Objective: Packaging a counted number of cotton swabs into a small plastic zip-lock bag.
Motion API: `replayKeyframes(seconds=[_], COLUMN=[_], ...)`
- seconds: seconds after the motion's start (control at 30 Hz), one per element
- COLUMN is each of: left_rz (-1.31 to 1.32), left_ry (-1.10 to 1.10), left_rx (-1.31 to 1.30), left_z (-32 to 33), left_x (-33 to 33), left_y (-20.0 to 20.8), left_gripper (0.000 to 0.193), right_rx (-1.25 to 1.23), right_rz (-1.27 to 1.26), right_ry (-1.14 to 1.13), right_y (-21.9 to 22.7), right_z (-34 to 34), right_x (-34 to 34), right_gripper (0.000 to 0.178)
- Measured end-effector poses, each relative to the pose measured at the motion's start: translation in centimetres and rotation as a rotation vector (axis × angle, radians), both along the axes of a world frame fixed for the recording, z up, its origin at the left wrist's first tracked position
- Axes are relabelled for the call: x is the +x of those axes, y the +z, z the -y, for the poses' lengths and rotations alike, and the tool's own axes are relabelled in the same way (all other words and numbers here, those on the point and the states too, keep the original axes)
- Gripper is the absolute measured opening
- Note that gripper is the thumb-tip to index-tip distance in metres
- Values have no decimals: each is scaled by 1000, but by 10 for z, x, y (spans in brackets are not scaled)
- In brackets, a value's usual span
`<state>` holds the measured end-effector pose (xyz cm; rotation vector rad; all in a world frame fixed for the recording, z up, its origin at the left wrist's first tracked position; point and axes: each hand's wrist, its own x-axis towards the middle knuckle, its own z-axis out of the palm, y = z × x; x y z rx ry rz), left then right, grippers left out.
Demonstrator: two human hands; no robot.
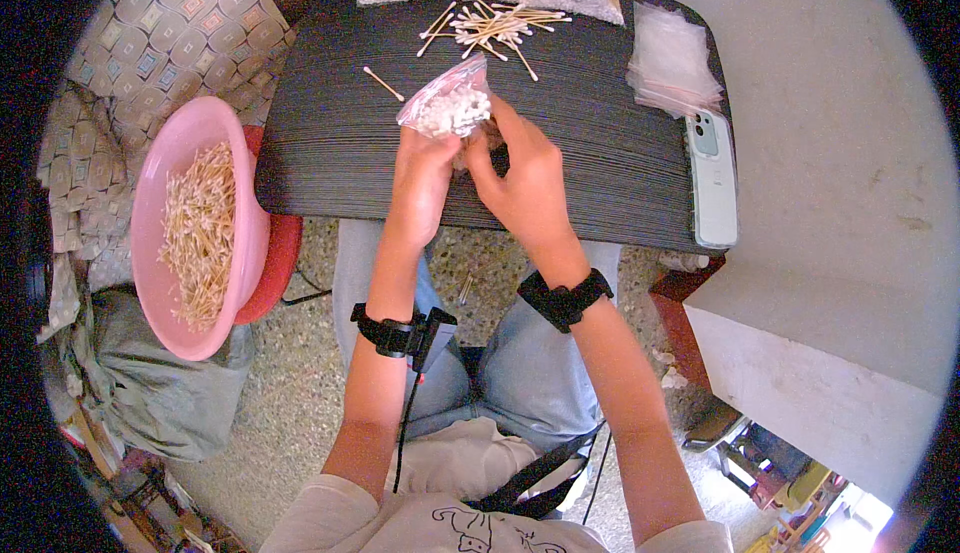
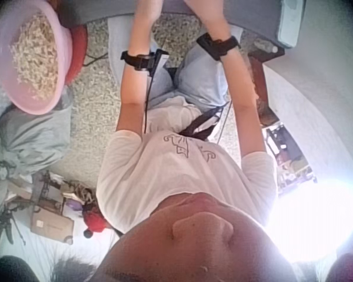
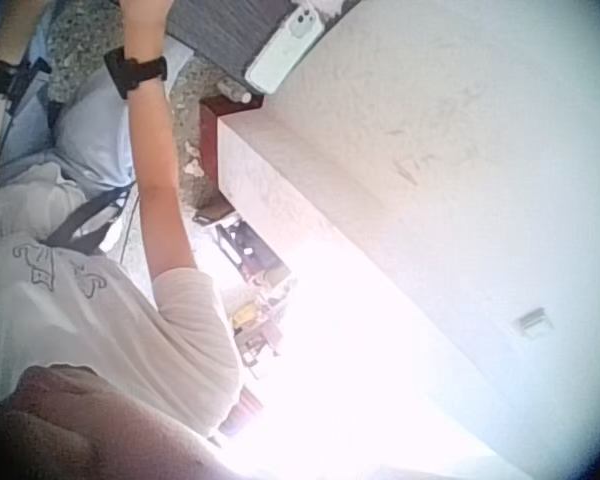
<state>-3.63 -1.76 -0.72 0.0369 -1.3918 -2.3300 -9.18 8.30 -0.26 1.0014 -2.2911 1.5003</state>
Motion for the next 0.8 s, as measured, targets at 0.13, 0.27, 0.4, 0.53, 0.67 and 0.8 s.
replayKeyframes(seconds=[0.13, 0.27, 0.4, 0.53, 0.67, 0.8], left_rz=[18, -20, -19, 85, 183, 114], left_ry=[14, 70, 139, 479, 564, 562], left_rx=[-65, -56, -57, -457, -751, -650], left_z=[-2, -1, -6, -7, -2, 2], left_x=[0, -4, -6, -7, -3, -3], left_y=[5, 0, -1, -5, -5, -5], left_gripper=[50, 49, 51, 47, 41, 45], right_rx=[-27, -90, -162, -315, -285, -248], right_rz=[53, 193, 247, 392, 377, 316], right_ry=[38, 64, 143, 157, 196, 257], right_y=[3, 1, -5, -3, -3, -4], right_z=[0, 0, -1, 2, -1, -2], right_x=[-1, -4, -9, -7, -9, -10], right_gripper=[30, 28, 28, 34, 39, 40])
